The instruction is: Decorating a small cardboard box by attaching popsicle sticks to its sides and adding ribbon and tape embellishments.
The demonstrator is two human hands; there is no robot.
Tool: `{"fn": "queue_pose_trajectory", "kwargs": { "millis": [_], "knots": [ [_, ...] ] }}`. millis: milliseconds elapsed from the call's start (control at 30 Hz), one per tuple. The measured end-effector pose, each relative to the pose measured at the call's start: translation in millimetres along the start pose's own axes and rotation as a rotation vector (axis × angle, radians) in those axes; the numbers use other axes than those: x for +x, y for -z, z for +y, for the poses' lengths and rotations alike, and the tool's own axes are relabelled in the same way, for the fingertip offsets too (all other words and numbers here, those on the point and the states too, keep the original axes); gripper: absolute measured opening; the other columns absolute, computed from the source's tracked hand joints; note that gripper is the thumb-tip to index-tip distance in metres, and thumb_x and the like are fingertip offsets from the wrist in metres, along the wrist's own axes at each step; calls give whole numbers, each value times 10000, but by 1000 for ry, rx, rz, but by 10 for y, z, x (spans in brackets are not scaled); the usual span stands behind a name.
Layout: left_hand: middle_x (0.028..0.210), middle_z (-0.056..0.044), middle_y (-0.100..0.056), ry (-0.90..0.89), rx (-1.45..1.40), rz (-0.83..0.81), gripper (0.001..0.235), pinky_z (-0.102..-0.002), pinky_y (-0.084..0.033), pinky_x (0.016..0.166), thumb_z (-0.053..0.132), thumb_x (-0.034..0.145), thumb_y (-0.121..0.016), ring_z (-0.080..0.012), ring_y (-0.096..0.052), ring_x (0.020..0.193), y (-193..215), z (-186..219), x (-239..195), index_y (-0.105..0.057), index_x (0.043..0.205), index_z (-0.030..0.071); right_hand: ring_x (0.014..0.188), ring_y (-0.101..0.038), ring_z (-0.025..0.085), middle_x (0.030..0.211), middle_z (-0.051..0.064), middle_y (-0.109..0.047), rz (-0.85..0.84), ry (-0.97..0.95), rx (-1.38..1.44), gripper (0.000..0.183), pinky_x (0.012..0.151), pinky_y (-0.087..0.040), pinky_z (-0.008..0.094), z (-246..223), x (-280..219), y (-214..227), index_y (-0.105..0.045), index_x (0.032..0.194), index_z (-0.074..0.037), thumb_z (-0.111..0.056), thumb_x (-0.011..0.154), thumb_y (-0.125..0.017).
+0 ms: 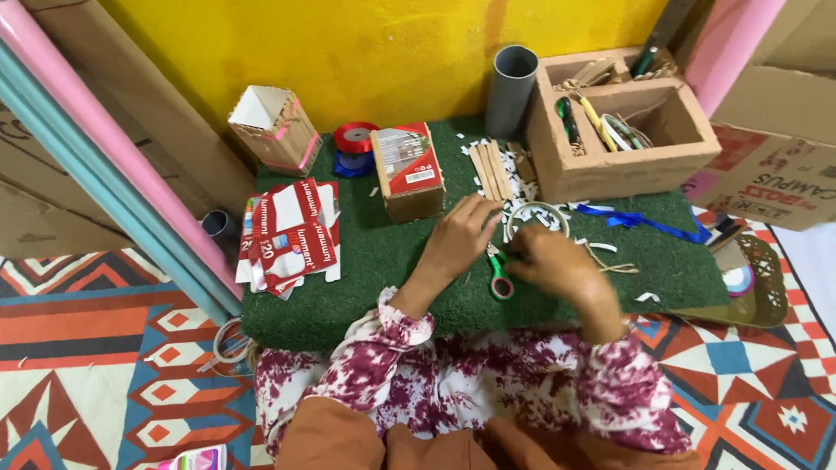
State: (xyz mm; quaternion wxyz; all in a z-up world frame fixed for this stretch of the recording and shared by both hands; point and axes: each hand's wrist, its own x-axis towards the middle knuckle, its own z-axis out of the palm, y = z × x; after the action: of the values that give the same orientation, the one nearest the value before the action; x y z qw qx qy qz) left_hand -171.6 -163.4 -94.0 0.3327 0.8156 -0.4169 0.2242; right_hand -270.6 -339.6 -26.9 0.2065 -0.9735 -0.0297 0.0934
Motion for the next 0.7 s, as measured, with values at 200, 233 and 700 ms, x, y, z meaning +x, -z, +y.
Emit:
{"fn": "queue_pose_trajectory", "kwargs": {
  "millis": [200, 233, 700],
  "knots": [
    [1012, -90, -629, 116, -25, -182, 250, -395, -570, 849, 179, 921, -677, -309, -684, 964, -207, -15, 209, -663, 1151, 83, 926, -695, 454, 1014, 142, -617, 170, -22, -17, 271, 788, -570, 572, -105, -211, -204, -669, 1037, -75, -254, 840, -724],
    [1012, -90, -629, 111, -27, -184, 250, -395, -570, 849, 179, 921, -677, -309, -684, 964, -221, -25, 236, -663, 1151, 83, 926, -695, 454, 1014, 142, -617, 173, -27, -16, 271, 788, -570, 572, -87, -219, -211, -669, 1037, -75, -254, 840, -724],
    [952, -84, -616, 176, -328, -163, 158, -380, -554, 850, 118, 994, -613, -291, -663, 953, 284, 210, 71, -705, 1119, 93, 861, -705, 305, 892, 74, -616, 477, -37, 215, 107, 760, -561, 406, 261, -464, -206, -710, 950, -92, -45, 855, -708]
  ]
}}
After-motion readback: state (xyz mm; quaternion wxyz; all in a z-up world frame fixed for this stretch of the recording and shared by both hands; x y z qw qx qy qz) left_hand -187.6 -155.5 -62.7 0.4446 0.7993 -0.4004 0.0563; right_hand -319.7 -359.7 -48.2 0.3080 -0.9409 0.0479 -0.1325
